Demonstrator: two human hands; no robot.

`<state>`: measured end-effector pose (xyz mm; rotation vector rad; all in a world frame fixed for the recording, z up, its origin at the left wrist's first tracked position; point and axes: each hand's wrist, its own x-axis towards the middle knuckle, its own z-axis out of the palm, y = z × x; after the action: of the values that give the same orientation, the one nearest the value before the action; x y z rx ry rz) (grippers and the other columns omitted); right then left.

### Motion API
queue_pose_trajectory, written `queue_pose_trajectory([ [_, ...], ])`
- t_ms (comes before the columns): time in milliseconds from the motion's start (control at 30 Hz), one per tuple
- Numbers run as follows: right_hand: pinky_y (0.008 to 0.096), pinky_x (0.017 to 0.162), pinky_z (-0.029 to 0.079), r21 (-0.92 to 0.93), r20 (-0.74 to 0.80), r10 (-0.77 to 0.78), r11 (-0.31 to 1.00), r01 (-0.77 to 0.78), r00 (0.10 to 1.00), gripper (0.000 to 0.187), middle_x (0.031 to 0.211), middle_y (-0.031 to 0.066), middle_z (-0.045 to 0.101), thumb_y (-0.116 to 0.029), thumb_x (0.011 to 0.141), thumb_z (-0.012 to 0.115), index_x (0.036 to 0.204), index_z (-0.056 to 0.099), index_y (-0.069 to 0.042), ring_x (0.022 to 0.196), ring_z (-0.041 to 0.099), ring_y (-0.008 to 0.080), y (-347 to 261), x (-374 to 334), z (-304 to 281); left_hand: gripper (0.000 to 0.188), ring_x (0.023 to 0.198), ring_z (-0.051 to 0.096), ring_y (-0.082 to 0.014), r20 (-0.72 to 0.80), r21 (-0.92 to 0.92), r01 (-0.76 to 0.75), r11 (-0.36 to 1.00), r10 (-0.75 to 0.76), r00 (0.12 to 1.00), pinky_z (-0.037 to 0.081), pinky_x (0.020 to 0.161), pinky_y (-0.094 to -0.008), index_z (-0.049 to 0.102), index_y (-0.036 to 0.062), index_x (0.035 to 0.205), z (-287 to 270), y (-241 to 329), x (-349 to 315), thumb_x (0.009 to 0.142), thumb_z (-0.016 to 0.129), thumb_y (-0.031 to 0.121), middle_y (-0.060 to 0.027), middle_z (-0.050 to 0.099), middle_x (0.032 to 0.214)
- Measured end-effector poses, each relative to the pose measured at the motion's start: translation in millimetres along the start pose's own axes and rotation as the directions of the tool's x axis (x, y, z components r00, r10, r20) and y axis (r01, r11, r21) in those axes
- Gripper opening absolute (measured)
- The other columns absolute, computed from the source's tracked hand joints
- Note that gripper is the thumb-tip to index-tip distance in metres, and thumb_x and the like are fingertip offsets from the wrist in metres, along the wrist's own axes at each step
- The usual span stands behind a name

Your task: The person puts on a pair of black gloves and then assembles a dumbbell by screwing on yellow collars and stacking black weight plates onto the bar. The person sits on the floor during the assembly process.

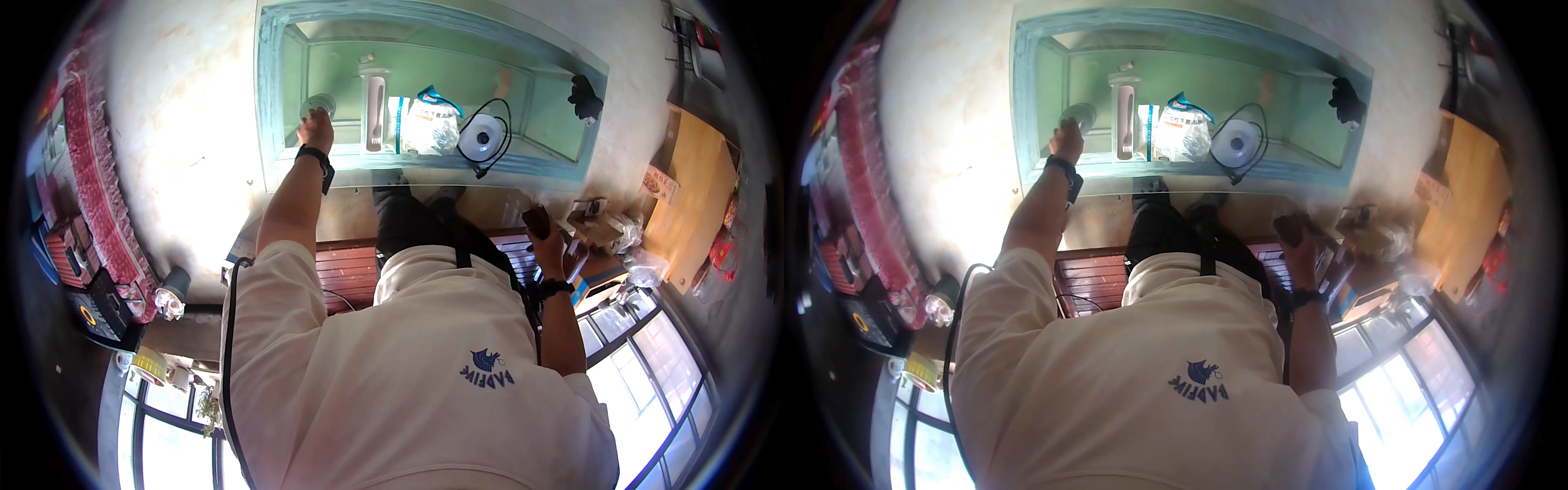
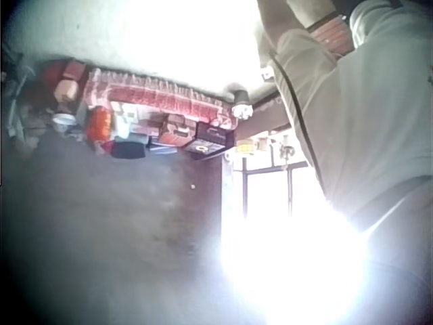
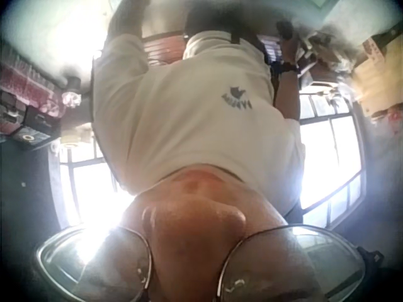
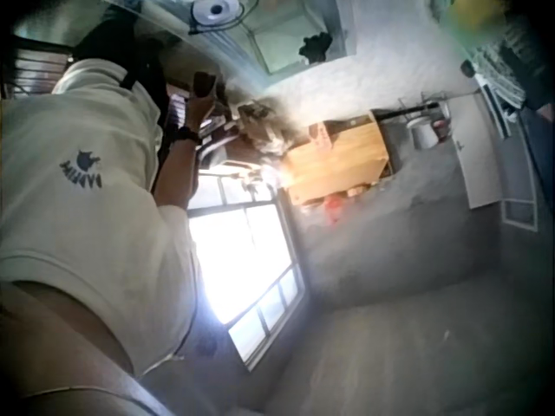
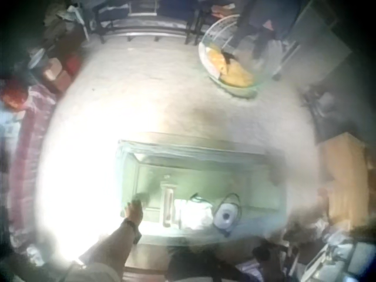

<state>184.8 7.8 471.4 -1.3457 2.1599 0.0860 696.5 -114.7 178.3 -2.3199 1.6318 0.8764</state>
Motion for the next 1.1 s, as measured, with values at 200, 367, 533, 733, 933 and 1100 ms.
queue_pose_trajectory([
  [200,0.0410,0.085,0.053,0.085,0.038,0.028,0.996,-0.032,0.999,0.050,0.103,0.0189,0.072,-0.019,0.076,0.081,0.120,0.063,-0.003,0.099,0.070,0.0315,31.6,-2.2,4.0,0.021,0.119,0.049,-0.0351,-0.215,-0.455,-0.187,0.871,0.096,0.972,0.039,0.104,-0.0476,0.066,0.0099,0.096,31.9,55.3,-21.6,0.082,0.071,0.025,-0.0118,0.058,0.120],
  [367,0.0405,0.083,0.054,0.069,0.040,0.053,0.996,-0.056,0.998,0.047,0.100,0.0184,0.072,-0.018,0.077,0.080,0.117,0.064,-0.001,0.095,0.071,0.0304,41.3,-5.8,-8.5,0.019,0.125,0.042,-0.0355,-0.002,-0.344,0.002,0.939,-0.003,1.000,0.040,0.102,-0.0501,0.068,0.0158,0.095,46.6,118.0,-31.9,0.080,0.076,0.024,-0.0146,0.046,0.130],
  [533,0.0406,0.080,0.055,0.186,0.043,0.107,0.976,-0.113,0.993,0.044,0.099,0.0194,0.072,-0.017,0.077,0.080,0.115,0.064,-0.001,0.093,0.071,0.0322,102.0,0.5,-9.0,0.032,0.104,0.061,-0.0301,0.024,-0.438,-0.095,0.894,0.117,0.993,0.051,0.083,-0.0448,0.068,0.0081,0.108,72.2,98.0,-14.9,0.082,0.069,0.027,-0.0127,0.068,0.105],
  [733,0.0357,0.080,0.055,0.698,0.124,0.267,0.661,-0.275,0.956,0.043,0.095,0.0148,0.073,-0.011,0.078,0.075,0.118,0.064,-0.001,0.089,0.071,0.0249,149.5,-6.7,-41.2,0.033,0.103,0.065,-0.0322,-0.298,-0.152,-0.047,0.987,-0.001,0.955,0.050,0.091,-0.0419,0.071,0.0041,0.108,52.7,82.9,-59.0,0.079,0.072,0.019,-0.0141,0.070,0.106],
  [933,0.0363,0.074,0.056,0.775,0.056,0.442,0.546,-0.318,0.895,0.041,0.091,0.0113,0.074,-0.015,0.080,0.073,0.119,0.065,-0.004,0.081,0.071,0.0254,351.8,-28.0,-32.9,0.032,0.092,0.064,-0.0393,-0.376,-0.142,-0.084,0.986,0.025,0.926,0.051,0.084,-0.0484,0.069,0.0006,0.102,20.0,224.7,-132.5,0.078,0.070,0.022,-0.0201,0.068,0.101],
  [1100,0.0387,0.062,0.056,0.558,-0.227,0.600,0.726,-0.403,0.767,0.035,0.085,0.0211,0.070,-0.022,0.080,0.075,0.108,0.066,-0.002,0.074,0.071,0.0333,510.1,-88.1,-9.2,0.040,0.093,0.063,-0.0406,-0.302,-0.127,-0.389,0.912,0.338,0.891,0.051,0.084,-0.0479,0.066,-0.0041,0.107,53.9,383.2,-130.6,0.076,0.074,0.019,-0.0236,0.065,0.108],
])
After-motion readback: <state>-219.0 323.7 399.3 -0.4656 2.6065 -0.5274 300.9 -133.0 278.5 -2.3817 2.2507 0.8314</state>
